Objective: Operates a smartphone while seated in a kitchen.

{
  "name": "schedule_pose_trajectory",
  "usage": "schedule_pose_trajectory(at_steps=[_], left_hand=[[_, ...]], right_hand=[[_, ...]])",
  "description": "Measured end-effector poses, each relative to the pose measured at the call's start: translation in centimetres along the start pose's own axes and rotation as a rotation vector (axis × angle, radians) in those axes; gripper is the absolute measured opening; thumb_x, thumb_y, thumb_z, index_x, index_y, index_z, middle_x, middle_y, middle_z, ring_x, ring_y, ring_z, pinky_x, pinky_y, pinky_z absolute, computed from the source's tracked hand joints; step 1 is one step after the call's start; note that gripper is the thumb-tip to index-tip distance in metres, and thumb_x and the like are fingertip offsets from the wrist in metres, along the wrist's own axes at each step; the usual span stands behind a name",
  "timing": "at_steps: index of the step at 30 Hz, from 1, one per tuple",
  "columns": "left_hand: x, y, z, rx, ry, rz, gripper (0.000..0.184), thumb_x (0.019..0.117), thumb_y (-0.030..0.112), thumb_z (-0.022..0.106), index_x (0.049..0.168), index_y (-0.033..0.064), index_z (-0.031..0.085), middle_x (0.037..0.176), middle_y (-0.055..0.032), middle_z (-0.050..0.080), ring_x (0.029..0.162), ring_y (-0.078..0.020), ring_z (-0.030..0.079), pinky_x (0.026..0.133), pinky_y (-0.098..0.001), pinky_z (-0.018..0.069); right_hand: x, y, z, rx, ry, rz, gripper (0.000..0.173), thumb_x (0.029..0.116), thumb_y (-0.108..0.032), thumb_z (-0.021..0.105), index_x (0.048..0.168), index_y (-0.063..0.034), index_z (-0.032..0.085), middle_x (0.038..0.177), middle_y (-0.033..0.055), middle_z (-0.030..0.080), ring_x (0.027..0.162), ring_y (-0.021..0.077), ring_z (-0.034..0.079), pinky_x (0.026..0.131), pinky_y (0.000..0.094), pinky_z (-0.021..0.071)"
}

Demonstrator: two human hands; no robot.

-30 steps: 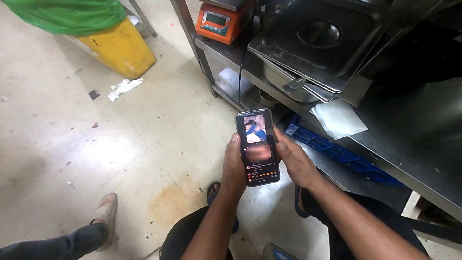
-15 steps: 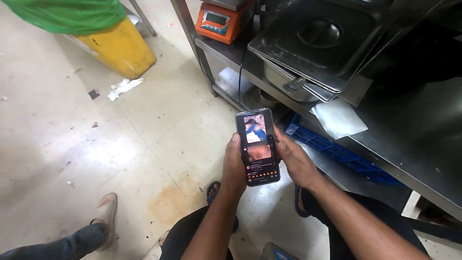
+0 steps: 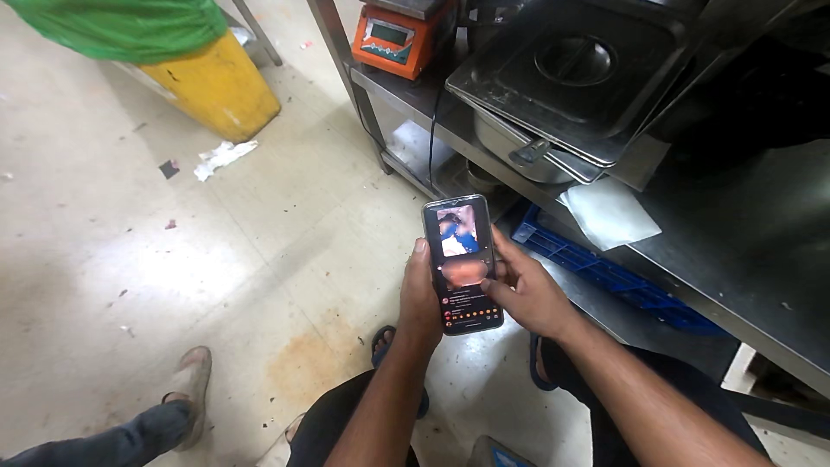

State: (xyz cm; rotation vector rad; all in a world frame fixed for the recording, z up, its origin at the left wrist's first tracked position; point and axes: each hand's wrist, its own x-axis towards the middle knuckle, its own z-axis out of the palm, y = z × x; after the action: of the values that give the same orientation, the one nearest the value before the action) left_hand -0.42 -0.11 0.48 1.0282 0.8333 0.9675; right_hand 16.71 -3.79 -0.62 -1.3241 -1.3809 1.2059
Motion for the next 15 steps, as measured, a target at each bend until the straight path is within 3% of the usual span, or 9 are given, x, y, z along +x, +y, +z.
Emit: schedule_pose_trajectory(at_steps=[2, 4, 7, 15], left_hand=[[0.05, 0.01, 0.02, -0.018, -0.003, -0.003, 0.066, 0.1037, 0.065, 0.016, 0.137, 0.0233, 0.055, 0.114, -0.0007, 0.071, 0.096, -0.0115, 0.071, 0.078, -0.0352, 0.0611], [0.17, -0.02, 0.12, -0.050, 0.010, -0.008, 0.064, 0.1050, 0.062, 0.017, 0.137, 0.0212, 0.055, 0.114, -0.0010, 0.071, 0.097, -0.0114, 0.071, 0.081, -0.0346, 0.0608], [0.40, -0.02, 0.35, -0.074, 0.049, -0.020, 0.062, 0.1064, 0.056, 0.016, 0.135, 0.0163, 0.055, 0.112, -0.0022, 0.071, 0.099, -0.0121, 0.071, 0.085, -0.0350, 0.0604], [0.04, -0.02, 0.00, -0.007, -0.012, -0.019, 0.068, 0.1030, 0.067, 0.016, 0.141, 0.0245, 0.053, 0.117, -0.0005, 0.070, 0.097, -0.0121, 0.071, 0.078, -0.0355, 0.0613]], right_hand=[[0.04, -0.17, 0.08, -0.007, 0.003, 0.008, 0.080, 0.0930, -0.005, 0.059, 0.163, -0.0161, 0.022, 0.099, 0.0009, 0.075, 0.076, 0.0085, 0.070, 0.069, 0.0272, 0.0601], [0.03, -0.14, 0.06, 0.001, 0.003, 0.012, 0.071, 0.1008, -0.010, 0.055, 0.164, -0.0166, 0.022, 0.100, 0.0020, 0.075, 0.080, 0.0090, 0.072, 0.073, 0.0278, 0.0610], [0.15, 0.40, 0.03, -0.044, 0.022, -0.022, 0.061, 0.1062, -0.018, 0.046, 0.163, -0.0171, 0.025, 0.090, 0.0023, 0.073, 0.080, 0.0098, 0.070, 0.075, 0.0310, 0.0602], [0.15, 0.67, 0.03, -0.037, 0.030, -0.014, 0.057, 0.1076, -0.022, 0.041, 0.163, -0.0193, 0.026, 0.100, 0.0025, 0.075, 0.091, 0.0108, 0.072, 0.083, 0.0348, 0.0610]])
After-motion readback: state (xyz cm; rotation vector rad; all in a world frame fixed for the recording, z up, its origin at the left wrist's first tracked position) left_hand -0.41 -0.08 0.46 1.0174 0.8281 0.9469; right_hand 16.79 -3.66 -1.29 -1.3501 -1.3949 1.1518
